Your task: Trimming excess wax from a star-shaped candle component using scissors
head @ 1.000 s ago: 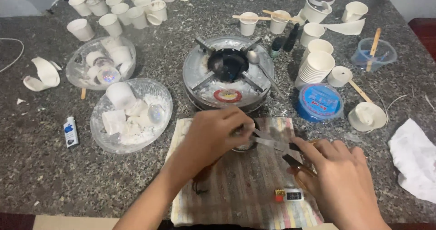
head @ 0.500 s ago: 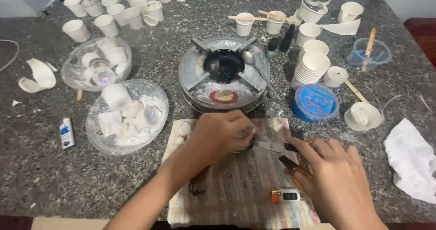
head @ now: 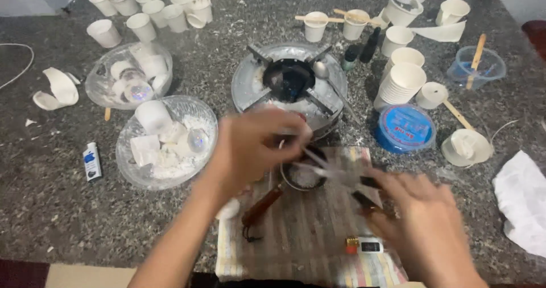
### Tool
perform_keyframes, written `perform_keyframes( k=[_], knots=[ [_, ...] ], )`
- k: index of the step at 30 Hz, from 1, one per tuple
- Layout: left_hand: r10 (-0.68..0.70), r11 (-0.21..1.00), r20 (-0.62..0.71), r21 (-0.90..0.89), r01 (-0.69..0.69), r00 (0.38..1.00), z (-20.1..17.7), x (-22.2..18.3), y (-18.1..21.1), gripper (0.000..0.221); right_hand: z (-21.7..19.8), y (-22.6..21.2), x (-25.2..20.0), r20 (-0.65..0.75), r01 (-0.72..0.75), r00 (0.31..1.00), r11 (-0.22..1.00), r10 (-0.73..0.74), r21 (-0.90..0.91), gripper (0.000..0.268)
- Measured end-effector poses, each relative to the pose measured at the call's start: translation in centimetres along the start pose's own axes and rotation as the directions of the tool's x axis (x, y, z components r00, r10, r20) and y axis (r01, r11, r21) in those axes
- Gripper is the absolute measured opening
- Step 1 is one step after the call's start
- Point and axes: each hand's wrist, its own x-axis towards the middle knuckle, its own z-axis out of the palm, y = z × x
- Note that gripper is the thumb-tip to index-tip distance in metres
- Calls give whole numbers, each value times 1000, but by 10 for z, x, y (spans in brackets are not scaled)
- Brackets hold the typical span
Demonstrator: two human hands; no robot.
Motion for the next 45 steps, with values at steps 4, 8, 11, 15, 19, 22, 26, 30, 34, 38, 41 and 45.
perform_keyframes(
  k=[4,8,11,15,19,22,26,30,34,38,41,45],
  knots=[
    [46,967,-133,254,-11,990,-43,-26,-4,16,5,20,-4,-51,-77,995,992,82,97,73],
    [-289,867,101,449,215,952,-30,-73,-23,2,17,27,-4,161,-383,922,885,351,264,76],
    [-316,868,126,439,233,940,-12,-97,-34,7,36,32,-6,168,-425,904,869,393,255,71],
    [-206,913,107,378,152,973,1,-102,-33,8,71,41,-5,13,-233,970,918,242,320,64],
    [-261,883,201,444,149,944,9,-109,-50,15,73,28,-2,119,-383,924,873,363,302,74],
    [-264,874,225,466,135,938,11,-112,-59,18,84,33,-1,161,-427,904,862,396,274,70],
    [-253,864,278,496,87,927,21,-121,-79,15,110,53,-6,125,-371,929,885,349,282,67],
    [-256,856,257,508,95,932,26,-122,-83,14,135,66,-11,36,-316,947,905,319,284,65],
    [-177,895,265,444,43,948,25,-127,-92,12,151,78,-10,-51,-215,969,926,241,309,62],
    [-245,876,255,472,101,935,34,-138,-116,12,174,93,-5,83,-334,943,923,324,193,65],
    [-227,863,222,497,91,948,38,-146,-135,21,173,93,-2,100,-353,935,920,340,169,63],
    [-30,846,181,529,-72,983,35,-141,-133,14,130,68,1,188,-427,898,890,397,159,58]
  ],
)
